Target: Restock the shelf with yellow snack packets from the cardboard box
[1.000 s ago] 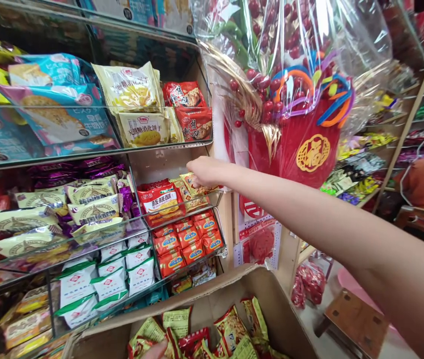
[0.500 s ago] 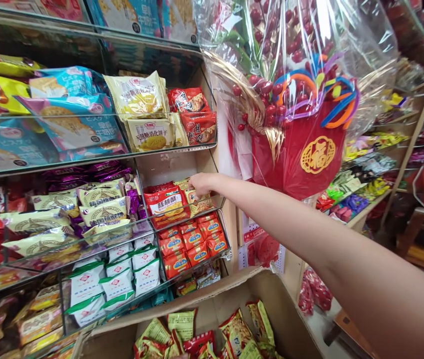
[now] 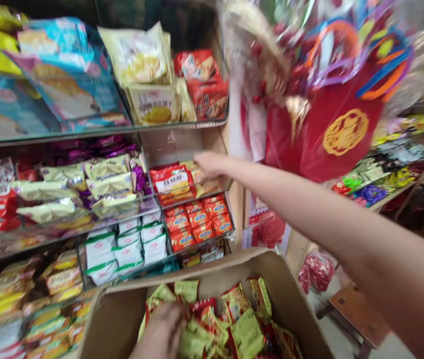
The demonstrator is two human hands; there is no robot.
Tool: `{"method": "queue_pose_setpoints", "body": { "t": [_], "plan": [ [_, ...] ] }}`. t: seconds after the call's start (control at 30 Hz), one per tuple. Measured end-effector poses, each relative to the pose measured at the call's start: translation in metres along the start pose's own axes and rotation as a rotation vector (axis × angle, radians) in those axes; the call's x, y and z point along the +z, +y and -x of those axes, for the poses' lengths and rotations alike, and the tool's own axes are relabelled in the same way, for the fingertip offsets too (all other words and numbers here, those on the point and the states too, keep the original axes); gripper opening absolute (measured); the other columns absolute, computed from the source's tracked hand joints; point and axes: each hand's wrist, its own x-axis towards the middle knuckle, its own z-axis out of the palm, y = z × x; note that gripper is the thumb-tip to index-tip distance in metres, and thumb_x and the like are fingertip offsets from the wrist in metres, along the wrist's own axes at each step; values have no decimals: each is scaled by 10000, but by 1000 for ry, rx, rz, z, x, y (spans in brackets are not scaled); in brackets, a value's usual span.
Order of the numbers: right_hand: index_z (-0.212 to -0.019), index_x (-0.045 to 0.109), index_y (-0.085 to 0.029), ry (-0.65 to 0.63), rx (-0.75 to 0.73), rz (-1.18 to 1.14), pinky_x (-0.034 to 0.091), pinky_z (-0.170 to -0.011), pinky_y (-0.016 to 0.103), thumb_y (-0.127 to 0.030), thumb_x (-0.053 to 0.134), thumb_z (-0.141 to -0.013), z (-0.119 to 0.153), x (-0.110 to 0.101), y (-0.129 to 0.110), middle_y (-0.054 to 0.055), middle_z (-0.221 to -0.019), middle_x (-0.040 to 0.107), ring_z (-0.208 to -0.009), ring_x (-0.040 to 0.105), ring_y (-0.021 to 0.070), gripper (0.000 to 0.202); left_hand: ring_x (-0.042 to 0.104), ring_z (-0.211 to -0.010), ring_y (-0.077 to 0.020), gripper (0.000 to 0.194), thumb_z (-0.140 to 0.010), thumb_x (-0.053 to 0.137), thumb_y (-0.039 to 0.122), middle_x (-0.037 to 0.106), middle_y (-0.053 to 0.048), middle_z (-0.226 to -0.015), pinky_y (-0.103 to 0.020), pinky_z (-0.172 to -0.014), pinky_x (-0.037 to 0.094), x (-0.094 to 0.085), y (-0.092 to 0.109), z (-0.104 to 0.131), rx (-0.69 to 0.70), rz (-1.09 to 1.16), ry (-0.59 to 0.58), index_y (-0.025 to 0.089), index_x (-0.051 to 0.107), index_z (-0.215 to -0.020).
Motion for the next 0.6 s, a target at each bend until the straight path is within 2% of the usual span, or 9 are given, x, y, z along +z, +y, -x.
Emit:
{"method": "queue_pose_setpoints", "body": {
  "t": [0.07,0.13,0.2,0.27,0.37,0.47,0.53,0.6],
  "plan": [
    [-1176,484,-23,140,-15,-19,374,-934,376,-239,659,-738,17,-3,0,205,-1212,503,-1145,463,295,519,569,-922,-171,181,-838,520,317,623,-35,-926,-418,-874,423,-16,-24,-7,-102,-116,7,158,602,-866],
    [-1080,564,-76,402,-126,-98,368,-935,362,-280,595,-788,41,-1,-3,125,-1127,559,-1108,485,252,358,551,-984,-191,198,-858,484,299,611,-56,-982,-449,-914,388,-26,-45,-12,-248,-216,25,144,587,-926],
    [-995,597,-82,535,-208,-230,399,-883,344,-300,545,-812,72,9,-10,82,-1033,589,-1031,527,209,289,575,-936,-187,234,-854,491,329,615,-55,-973,-439,-870,422,-25,-58,-14,-378,-272,8,138,578,-956],
    [-910,616,-93,578,-295,-333,411,-862,339,-300,517,-823,107,26,-20,65,-992,596,-993,546,183,246,599,-858,-169,265,-842,508,366,627,-46,-934,-410,-805,463,-17,-62,-16,-468,-283,-28,139,579,-957],
    [-855,621,-154,503,-335,-444,430,-853,353,-264,541,-813,155,64,-32,75,-1054,582,-1012,545,183,143,610,-799,-155,261,-830,527,375,637,-22,-866,-376,-758,481,-7,-56,-15,-520,-231,-64,132,597,-895],
    [-854,623,-200,303,-291,-612,449,-817,346,-245,537,-819,192,106,-38,84,-1069,580,-999,548,186,102,613,-803,-162,205,-807,566,332,641,-18,-831,-388,-781,467,-15,-45,-9,-513,-123,-25,139,602,-866],
    [-859,623,-221,116,-213,-795,453,-789,342,-276,519,-831,209,131,-45,65,-998,611,-928,569,181,121,617,-845,-198,233,-755,612,333,653,-41,-845,-397,-804,450,-27,-33,-5,-482,-6,38,171,594,-922],
    [-911,609,-218,-36,-33,-1049,458,-738,332,-335,513,-829,217,153,-61,52,-923,631,-848,582,179,172,621,-875,-239,366,-702,627,406,665,-63,-868,-382,-787,459,-35,-15,-3,-429,174,88,194,557,-992]
  ]
}}
